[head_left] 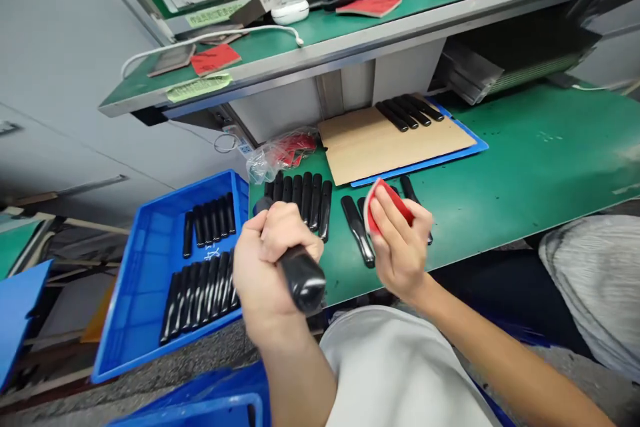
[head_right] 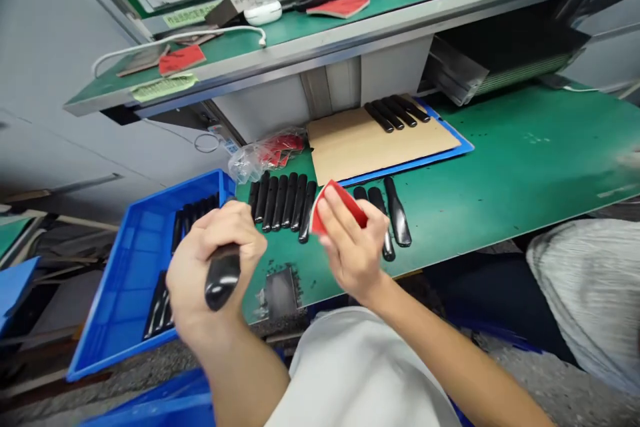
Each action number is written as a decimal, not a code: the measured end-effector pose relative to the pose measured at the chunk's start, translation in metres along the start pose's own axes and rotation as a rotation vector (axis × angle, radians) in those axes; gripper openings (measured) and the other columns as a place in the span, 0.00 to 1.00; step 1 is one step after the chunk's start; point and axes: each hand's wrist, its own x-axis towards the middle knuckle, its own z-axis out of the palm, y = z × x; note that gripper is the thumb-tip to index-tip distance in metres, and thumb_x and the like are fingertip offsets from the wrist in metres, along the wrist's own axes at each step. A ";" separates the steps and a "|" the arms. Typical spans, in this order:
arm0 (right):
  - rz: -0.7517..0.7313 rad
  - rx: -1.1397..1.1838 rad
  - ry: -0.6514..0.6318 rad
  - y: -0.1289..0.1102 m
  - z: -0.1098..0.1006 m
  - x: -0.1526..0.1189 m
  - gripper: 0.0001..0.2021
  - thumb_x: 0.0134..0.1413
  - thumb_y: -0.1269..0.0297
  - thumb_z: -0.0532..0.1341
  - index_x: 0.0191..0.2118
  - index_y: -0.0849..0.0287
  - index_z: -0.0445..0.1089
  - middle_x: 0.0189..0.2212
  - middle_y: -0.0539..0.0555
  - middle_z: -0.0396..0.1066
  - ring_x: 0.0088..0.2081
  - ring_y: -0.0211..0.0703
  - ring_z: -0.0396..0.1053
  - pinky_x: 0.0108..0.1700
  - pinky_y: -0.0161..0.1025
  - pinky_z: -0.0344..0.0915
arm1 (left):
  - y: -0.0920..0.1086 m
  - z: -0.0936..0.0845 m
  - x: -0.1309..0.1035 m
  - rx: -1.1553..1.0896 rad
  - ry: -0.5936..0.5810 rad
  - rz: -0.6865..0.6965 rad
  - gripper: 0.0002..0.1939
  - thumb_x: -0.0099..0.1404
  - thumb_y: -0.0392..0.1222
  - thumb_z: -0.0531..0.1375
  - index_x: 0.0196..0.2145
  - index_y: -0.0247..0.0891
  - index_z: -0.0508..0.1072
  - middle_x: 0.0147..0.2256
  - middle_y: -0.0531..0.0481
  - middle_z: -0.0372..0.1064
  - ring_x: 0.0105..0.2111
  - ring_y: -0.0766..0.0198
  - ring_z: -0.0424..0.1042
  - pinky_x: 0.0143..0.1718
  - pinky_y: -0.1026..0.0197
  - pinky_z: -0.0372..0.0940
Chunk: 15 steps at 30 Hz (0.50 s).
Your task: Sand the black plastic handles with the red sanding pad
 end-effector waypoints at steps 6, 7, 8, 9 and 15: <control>-0.184 0.256 0.065 -0.035 -0.032 0.006 0.23 0.74 0.63 0.45 0.67 0.66 0.58 0.69 0.60 0.55 0.62 0.55 0.66 0.54 0.57 0.68 | 0.005 0.003 -0.002 0.079 -0.055 -0.007 0.14 0.66 0.30 0.46 0.27 0.45 0.45 0.18 0.64 0.43 0.12 0.77 0.47 0.13 0.77 0.52; -0.198 0.273 0.058 -0.038 -0.035 0.009 0.23 0.74 0.63 0.44 0.68 0.66 0.57 0.70 0.60 0.54 0.62 0.54 0.65 0.54 0.56 0.68 | 0.005 0.003 -0.002 0.092 -0.062 -0.006 0.15 0.66 0.29 0.46 0.27 0.45 0.44 0.18 0.64 0.43 0.12 0.78 0.48 0.13 0.78 0.52; -0.214 0.285 0.047 -0.041 -0.038 0.011 0.24 0.74 0.64 0.44 0.68 0.66 0.57 0.70 0.60 0.53 0.63 0.53 0.65 0.55 0.56 0.68 | 0.005 0.003 -0.002 0.101 -0.064 -0.011 0.15 0.66 0.29 0.45 0.27 0.45 0.44 0.19 0.64 0.43 0.12 0.78 0.48 0.14 0.78 0.52; -0.227 0.295 0.036 -0.044 -0.041 0.013 0.24 0.74 0.64 0.44 0.68 0.66 0.56 0.71 0.60 0.52 0.63 0.52 0.64 0.55 0.56 0.68 | 0.004 0.002 -0.002 0.104 -0.069 -0.015 0.15 0.67 0.30 0.45 0.27 0.45 0.44 0.19 0.64 0.43 0.12 0.78 0.48 0.14 0.78 0.52; -0.125 0.282 -0.051 -0.062 -0.039 0.005 0.27 0.72 0.58 0.49 0.72 0.45 0.47 0.69 0.48 0.57 0.59 0.51 0.67 0.51 0.52 0.71 | 0.001 0.000 -0.002 0.137 -0.050 0.008 0.16 0.72 0.33 0.43 0.27 0.44 0.44 0.18 0.63 0.44 0.12 0.78 0.47 0.13 0.78 0.52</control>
